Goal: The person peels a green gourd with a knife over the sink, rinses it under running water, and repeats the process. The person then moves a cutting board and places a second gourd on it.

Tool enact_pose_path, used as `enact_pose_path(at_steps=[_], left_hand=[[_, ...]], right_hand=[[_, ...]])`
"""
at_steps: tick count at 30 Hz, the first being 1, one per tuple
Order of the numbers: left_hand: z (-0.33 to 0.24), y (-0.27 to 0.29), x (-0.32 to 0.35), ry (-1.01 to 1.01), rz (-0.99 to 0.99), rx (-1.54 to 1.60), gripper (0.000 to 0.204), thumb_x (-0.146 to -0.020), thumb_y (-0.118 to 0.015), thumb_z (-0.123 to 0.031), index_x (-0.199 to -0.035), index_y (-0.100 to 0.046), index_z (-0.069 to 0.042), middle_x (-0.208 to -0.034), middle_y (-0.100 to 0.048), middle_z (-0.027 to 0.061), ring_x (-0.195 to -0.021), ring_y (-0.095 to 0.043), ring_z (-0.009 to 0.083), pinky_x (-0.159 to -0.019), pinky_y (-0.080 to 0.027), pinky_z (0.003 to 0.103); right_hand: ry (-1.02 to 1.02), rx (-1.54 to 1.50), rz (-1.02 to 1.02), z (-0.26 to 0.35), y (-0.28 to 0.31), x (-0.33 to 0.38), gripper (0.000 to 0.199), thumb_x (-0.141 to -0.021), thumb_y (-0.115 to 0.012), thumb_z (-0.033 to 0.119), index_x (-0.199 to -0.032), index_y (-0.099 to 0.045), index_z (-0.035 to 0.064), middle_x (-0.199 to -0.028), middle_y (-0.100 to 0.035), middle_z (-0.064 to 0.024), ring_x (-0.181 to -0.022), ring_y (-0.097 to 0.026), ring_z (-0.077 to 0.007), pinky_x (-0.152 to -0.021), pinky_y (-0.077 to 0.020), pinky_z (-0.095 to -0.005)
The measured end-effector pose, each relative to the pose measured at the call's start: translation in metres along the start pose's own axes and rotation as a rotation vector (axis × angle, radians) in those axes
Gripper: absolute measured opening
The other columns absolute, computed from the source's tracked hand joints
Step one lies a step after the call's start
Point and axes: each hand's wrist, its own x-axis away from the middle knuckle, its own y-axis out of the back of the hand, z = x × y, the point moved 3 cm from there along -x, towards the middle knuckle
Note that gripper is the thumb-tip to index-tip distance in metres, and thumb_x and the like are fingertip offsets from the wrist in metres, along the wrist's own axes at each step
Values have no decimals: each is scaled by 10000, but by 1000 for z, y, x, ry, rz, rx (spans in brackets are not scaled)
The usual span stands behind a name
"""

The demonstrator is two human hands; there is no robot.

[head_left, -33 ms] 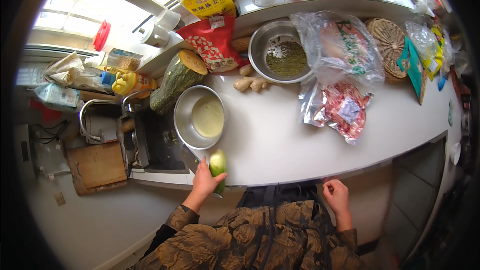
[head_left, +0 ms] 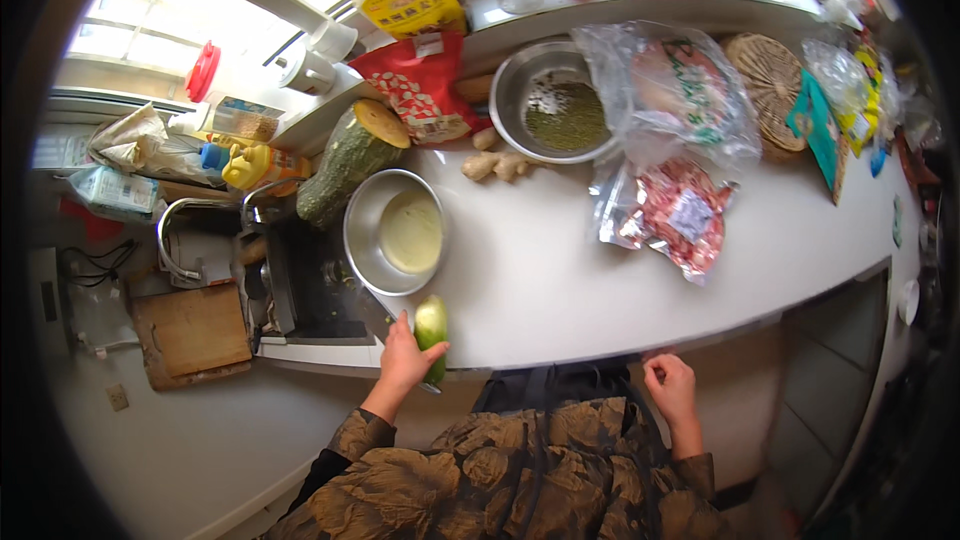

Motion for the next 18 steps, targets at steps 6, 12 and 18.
enact_pose_path(at_steps=[6, 12, 18], left_hand=[[-151, 32, 56, -648, -190, 418, 492, -888, -792, -96, -1354, -645, -39, -1268, -674, 165, -1123, -677, 319, -979, -550, 421], [-325, 32, 153, -1076, 352, 875, 179, -935, -731, 18, -1113, -739, 10, -1120, -728, 92, -1065, -705, 178, -940, -568, 323], [-376, 11, 207, -1130, 415, 945, 136, -888, -793, -11, -1008, -730, -1, -977, -745, 75, -882, -700, 150, -820, -565, 308]], right_hand=[[20, -700, -5, 39, 63, -2, 117, -1011, -701, 62, -943, -725, -30, -806, -718, -39, -736, -672, -97, -685, -542, -261], [226, -981, 23, 91, 128, 34, 135, -1037, -695, 77, -1057, -732, -51, -890, -733, -74, -782, -690, -131, -714, -568, -264], [208, -877, -110, 77, 157, 72, 108, -1014, -723, 57, -1053, -748, -41, -919, -746, -51, -795, -688, -95, -722, -572, -239]])
